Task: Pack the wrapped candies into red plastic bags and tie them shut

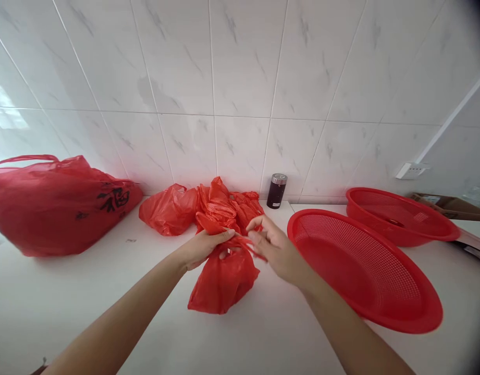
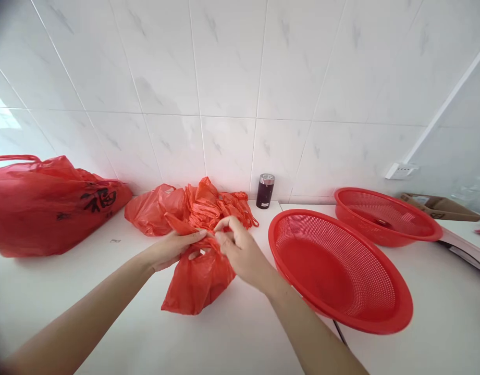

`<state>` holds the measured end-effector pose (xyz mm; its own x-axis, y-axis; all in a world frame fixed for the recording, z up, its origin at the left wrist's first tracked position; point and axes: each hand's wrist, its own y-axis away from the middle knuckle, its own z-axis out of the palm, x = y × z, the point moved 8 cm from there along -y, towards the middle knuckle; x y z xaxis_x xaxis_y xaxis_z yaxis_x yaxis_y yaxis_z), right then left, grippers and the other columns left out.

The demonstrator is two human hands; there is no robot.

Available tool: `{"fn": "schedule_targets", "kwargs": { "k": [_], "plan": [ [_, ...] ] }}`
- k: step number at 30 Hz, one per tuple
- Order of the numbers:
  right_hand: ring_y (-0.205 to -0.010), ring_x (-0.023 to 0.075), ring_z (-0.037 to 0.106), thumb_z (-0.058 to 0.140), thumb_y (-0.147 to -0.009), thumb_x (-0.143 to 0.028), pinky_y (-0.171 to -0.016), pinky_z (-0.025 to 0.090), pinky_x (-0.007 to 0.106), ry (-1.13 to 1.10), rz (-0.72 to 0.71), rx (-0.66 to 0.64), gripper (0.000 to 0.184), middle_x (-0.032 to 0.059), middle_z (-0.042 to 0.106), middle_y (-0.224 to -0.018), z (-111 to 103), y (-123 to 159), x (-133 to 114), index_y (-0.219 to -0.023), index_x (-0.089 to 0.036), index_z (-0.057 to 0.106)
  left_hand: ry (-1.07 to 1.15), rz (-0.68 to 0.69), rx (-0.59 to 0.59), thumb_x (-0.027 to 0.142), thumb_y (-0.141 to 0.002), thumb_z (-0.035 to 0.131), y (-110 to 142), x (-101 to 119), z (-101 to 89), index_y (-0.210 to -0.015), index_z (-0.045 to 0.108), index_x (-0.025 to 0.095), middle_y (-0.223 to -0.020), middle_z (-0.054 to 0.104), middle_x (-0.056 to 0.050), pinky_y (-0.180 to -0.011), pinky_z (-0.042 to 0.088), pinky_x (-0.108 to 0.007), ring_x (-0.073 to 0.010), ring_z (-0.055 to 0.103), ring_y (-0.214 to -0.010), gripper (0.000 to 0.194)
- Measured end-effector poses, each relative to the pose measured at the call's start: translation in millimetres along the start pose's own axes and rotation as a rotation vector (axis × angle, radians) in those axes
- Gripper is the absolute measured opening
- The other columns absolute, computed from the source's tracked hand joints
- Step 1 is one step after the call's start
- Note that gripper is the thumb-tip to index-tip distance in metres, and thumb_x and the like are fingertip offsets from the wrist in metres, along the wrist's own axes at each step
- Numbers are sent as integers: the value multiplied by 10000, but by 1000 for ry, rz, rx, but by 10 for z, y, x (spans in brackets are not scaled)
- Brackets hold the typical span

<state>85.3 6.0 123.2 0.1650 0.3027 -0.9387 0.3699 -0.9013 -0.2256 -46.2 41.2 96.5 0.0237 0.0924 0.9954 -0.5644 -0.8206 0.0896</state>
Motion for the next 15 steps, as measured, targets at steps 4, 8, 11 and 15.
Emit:
{"fn": "schedule_targets", "kwargs": {
  "k": [4,8,11,15],
  "plan": [
    [-628,140,570,448,-985,-423,-706,477,312,-197,39,-82,202,-57,519,-658,123,168,123,-1069,-240,437,-214,56,-31,344,-811,654,-9,40,25,-884,723,179,-785,639,-17,-656,423,-263,-125,524,-679,192],
    [-963,184,584,458,-976,-435,-866,441,335,-6,-132,327,226,27,616,-966,-230,37,202,-1086,-239,480,-441,73,-52,271,-812,604,-34,38,144,-899,744,216,-793,668,-13,-618,436,-258,-143,550,-690,174],
    [-916,183,581,394,-991,-439,-812,448,318,13,-121,245,251,19,613,-918,-106,-161,408,-1096,-238,502,-645,189,-51,111,-757,514,-93,101,266,-782,721,206,-769,681,-6,-623,444,-258,-147,577,-690,229],
    [-825,171,556,385,-986,-446,-748,441,299,-46,-95,226,266,13,591,-891,74,-253,668,-981,-222,528,-782,334,195,42,-686,448,-158,170,215,-709,610,205,-698,635,11,-553,409,-240,-140,562,-633,231]
  ]
}}
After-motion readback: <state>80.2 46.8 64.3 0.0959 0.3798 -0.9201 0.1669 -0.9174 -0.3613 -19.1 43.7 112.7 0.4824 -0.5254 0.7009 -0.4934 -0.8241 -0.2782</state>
